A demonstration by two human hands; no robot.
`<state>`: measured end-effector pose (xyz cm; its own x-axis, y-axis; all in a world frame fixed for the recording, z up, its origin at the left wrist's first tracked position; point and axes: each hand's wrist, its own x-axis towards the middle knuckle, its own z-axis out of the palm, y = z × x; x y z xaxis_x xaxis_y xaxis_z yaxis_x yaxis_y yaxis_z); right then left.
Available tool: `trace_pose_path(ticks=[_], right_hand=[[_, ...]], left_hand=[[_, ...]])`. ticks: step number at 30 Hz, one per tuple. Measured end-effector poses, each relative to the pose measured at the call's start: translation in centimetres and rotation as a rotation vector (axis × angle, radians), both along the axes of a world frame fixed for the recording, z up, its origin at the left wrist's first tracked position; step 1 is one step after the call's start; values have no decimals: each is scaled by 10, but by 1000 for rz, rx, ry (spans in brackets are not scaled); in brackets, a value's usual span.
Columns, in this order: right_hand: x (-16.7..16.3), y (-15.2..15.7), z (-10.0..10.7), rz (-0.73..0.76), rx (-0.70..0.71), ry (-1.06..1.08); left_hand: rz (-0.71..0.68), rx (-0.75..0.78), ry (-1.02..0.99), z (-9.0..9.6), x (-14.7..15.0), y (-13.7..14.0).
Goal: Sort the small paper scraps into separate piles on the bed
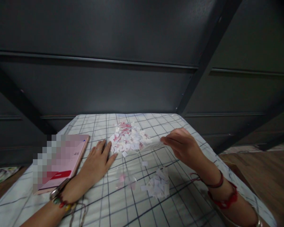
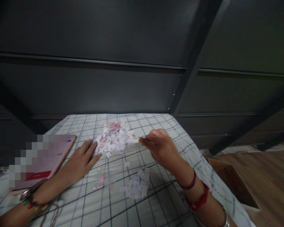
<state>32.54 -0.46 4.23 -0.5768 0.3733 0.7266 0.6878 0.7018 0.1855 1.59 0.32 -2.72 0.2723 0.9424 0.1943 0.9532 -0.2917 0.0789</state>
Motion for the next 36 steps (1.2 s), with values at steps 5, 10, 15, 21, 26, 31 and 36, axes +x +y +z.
trace_pose_path(ticks=[5,10,15,21,26,31,36], right_hand=[[3,-3,4,34,-58,14],[-1,-2,2,36,5,10],[3,-3,5,71,-83,17],[4,-3,3,69,-74,55],[9,-4,8,92,-197,3],[12,-7,13,98,-181,52],[16,-8,13,103,-308,-9]], left_hand=[[-3,-22,12,0,-1,1],[9,-16,23,-2,0,1],[-6,5,26,-4,-2,2],[1,-6,44,-4,-2,2],[-7,22,12,-5,-2,2],[-4,-2,38,-4,-2,2],[-13,-2,48,-2,0,1]])
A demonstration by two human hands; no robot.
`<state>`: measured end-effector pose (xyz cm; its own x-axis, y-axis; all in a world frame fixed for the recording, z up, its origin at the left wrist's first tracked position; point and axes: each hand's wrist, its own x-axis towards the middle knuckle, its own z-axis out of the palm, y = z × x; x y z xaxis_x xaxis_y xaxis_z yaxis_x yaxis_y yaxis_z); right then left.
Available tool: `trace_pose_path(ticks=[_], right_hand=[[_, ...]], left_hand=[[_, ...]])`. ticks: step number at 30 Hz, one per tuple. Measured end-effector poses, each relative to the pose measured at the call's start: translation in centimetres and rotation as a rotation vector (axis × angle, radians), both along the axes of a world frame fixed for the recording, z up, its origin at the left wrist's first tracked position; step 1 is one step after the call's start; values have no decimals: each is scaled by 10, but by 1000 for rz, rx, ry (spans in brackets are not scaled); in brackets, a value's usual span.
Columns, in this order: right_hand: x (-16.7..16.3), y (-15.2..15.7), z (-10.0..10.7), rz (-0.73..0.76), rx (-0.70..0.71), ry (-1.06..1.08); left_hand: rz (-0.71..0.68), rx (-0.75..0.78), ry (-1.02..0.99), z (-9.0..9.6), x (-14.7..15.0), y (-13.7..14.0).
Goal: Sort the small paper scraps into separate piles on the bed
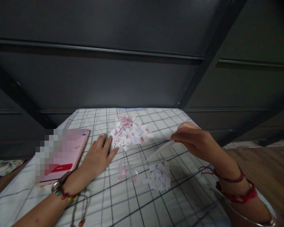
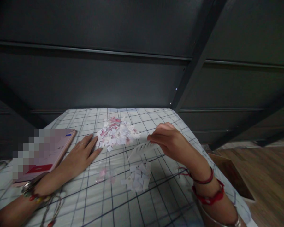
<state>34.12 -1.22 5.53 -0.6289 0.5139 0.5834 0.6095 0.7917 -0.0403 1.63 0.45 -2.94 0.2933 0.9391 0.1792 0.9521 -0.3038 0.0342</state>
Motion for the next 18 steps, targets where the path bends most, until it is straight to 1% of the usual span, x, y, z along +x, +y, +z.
trace_pose_path(ticks=[3,6,9,13,15,18], right_hand=[[1,0,-1,8,-3,34],[-6,0,-6,-33,77,105],[-18,0,-15,-85,139,126],[-34,-1,-27,-99,237,165],[-40,-2,-30,-128,248,169],[-48,-2,-34,-183,207,145]], left_hand=[[-10,-3,-10,0,1,0],[-11,-23,-3,-1,1,1],[-15,-25,1,-2,2,1],[-30,-23,9,-5,4,0],[-28,-14,6,-6,4,0],[-31,-15,-33,-5,5,0]])
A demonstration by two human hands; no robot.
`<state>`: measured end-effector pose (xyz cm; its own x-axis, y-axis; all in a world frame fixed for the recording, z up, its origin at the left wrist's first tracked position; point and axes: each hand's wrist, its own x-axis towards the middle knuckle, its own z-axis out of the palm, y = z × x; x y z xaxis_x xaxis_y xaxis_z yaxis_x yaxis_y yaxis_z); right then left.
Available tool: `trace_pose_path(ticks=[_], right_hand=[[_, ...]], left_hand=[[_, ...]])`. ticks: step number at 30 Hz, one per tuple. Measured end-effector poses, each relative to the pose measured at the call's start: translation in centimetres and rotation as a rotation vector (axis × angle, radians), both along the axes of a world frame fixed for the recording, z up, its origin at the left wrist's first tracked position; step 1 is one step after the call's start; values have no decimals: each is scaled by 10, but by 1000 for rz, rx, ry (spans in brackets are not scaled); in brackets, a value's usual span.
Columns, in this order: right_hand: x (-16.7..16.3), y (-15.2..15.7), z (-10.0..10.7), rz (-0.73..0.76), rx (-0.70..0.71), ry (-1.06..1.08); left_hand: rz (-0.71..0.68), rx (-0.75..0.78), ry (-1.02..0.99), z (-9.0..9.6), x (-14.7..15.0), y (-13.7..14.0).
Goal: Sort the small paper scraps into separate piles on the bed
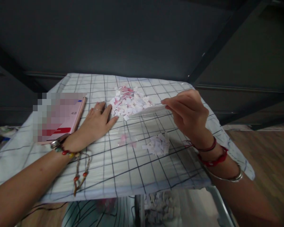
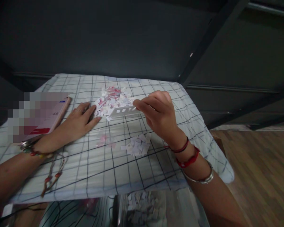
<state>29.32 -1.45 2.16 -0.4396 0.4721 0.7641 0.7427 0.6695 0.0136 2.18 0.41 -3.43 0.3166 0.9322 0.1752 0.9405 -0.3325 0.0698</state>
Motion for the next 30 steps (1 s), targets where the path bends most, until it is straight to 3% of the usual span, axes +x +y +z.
trace_pose_path(ticks=[6,10,15,21,26,30], right_hand=[[-6,0,0,24,-47,-116],[1,-3,6,78,109,-167],[-5,-1,3,89,268,-71],[-6,1,0,140,154,-180],[5,-3,8,152,228,-103],[-3,-2,4,139,243,-90]], left_hand=[[17,39,-109,6,4,0],[11,32,-167,7,3,1],[-5,47,-187,4,4,3],[14,41,-182,-1,3,4],[23,21,-143,-3,3,3],[26,33,-130,-6,3,4]])
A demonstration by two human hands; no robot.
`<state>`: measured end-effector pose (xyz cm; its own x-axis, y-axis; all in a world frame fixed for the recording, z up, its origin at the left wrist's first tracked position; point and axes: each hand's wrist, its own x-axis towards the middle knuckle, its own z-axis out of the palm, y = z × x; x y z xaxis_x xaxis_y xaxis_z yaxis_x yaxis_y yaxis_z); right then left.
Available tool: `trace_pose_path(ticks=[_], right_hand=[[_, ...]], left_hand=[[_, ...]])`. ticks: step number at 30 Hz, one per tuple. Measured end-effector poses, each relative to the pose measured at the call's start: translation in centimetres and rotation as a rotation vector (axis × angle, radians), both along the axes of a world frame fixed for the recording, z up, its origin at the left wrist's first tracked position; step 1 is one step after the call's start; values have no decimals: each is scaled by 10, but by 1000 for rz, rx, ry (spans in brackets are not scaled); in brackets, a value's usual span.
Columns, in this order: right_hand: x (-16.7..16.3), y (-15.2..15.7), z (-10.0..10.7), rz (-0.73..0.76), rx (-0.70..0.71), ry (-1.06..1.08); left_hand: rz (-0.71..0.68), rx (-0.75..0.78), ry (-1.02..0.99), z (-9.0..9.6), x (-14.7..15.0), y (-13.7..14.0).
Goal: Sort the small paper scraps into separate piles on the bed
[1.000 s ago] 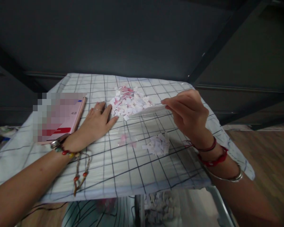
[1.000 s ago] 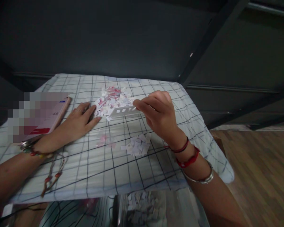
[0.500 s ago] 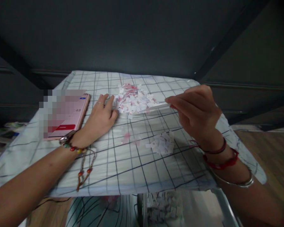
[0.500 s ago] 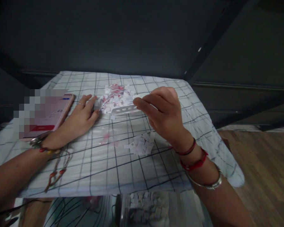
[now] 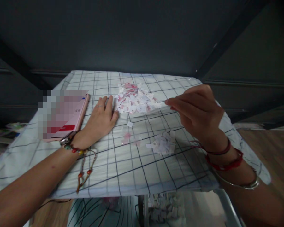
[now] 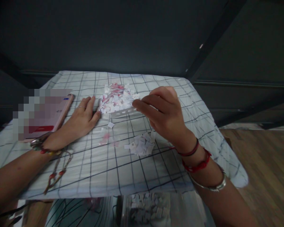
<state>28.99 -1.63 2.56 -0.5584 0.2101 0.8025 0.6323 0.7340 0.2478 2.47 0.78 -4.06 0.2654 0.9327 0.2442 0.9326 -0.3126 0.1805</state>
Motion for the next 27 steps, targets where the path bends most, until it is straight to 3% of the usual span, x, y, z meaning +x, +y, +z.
trace_pose_path(ticks=[6,11,14,17,21,27], right_hand=[[6,2,2,103,-67,-113],[21,-3,9,2,-62,-21],[19,-2,9,40,-67,-26],[22,0,10,90,-169,-101],[37,1,16,47,-344,-74],[41,-1,16,18,-360,-14]], left_hand=[[-4,-19,-6,0,-1,0],[-2,-26,15,2,0,-1],[-8,-13,14,2,1,-1],[4,-30,26,3,1,-1],[10,-34,44,4,1,-1],[12,-32,33,3,1,0]])
